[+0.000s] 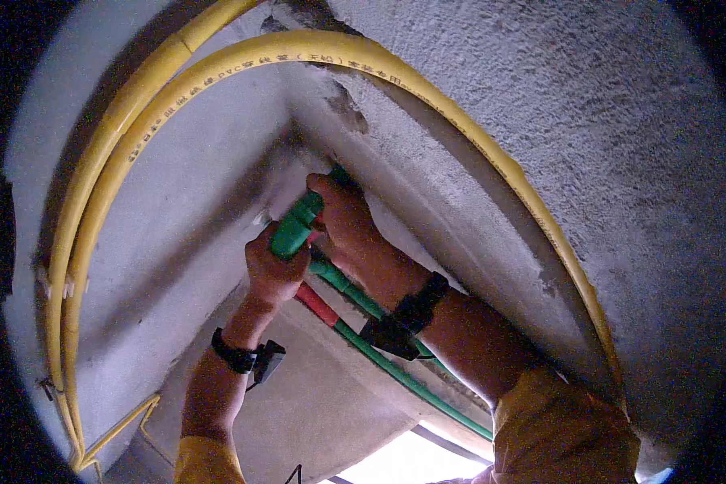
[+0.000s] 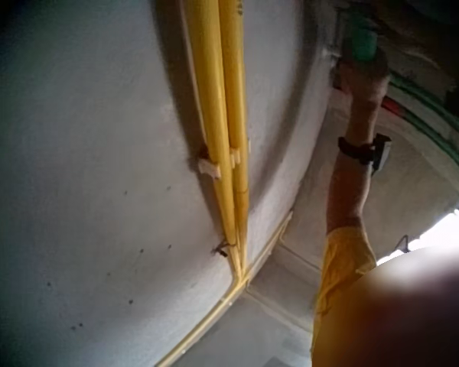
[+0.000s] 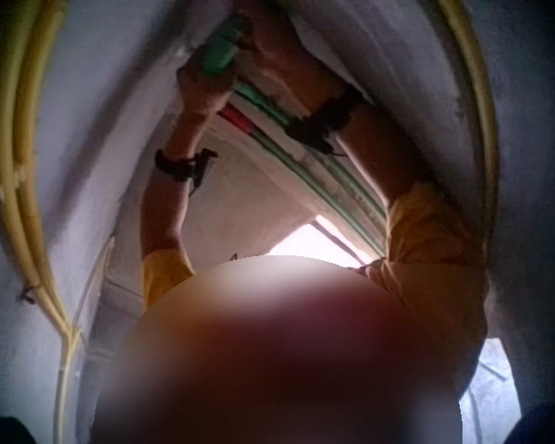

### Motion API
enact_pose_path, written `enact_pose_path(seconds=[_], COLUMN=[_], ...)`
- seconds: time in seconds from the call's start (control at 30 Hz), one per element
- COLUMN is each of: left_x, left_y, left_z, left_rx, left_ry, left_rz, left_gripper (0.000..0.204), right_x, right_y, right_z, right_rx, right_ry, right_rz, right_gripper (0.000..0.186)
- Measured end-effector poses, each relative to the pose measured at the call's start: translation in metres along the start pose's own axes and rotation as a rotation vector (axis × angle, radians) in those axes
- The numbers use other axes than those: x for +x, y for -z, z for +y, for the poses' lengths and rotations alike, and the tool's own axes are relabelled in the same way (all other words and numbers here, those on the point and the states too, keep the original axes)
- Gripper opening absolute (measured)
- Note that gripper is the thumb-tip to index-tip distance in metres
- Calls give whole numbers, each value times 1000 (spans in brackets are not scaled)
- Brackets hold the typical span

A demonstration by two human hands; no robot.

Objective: Welds green PPR pipes on a ceiling using a socket fusion welder.

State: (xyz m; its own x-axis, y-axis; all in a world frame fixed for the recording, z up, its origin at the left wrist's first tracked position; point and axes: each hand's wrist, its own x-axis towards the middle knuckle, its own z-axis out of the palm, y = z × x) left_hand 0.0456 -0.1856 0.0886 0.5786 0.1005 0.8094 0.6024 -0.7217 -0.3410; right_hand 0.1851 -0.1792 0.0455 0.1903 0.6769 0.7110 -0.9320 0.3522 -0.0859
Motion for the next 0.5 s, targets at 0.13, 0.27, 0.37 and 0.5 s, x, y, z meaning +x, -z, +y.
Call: enact_pose_path(seconds=[0.13,0.27,0.37,0.5], left_x=[4,6,6,4], left_y=[5,6,7,10], left_z=[5,5,11,18], left_rx=[6,5,-13,-4], left_ry=[-39,-41,-134,-129], left_rz=[-42,-37,-26,-50], left_gripper=[18,19,19,19], right_x=[-2,-11,-15,-24], right_y=[1,-5,-2,-5], right_z=[2,-1,-1,2], right_rx=[-11,-25,-53,-72], right_ry=[64,58,95,158], right_rz=[-4,-24,-22,-64], right_gripper=[21,23,25,27])
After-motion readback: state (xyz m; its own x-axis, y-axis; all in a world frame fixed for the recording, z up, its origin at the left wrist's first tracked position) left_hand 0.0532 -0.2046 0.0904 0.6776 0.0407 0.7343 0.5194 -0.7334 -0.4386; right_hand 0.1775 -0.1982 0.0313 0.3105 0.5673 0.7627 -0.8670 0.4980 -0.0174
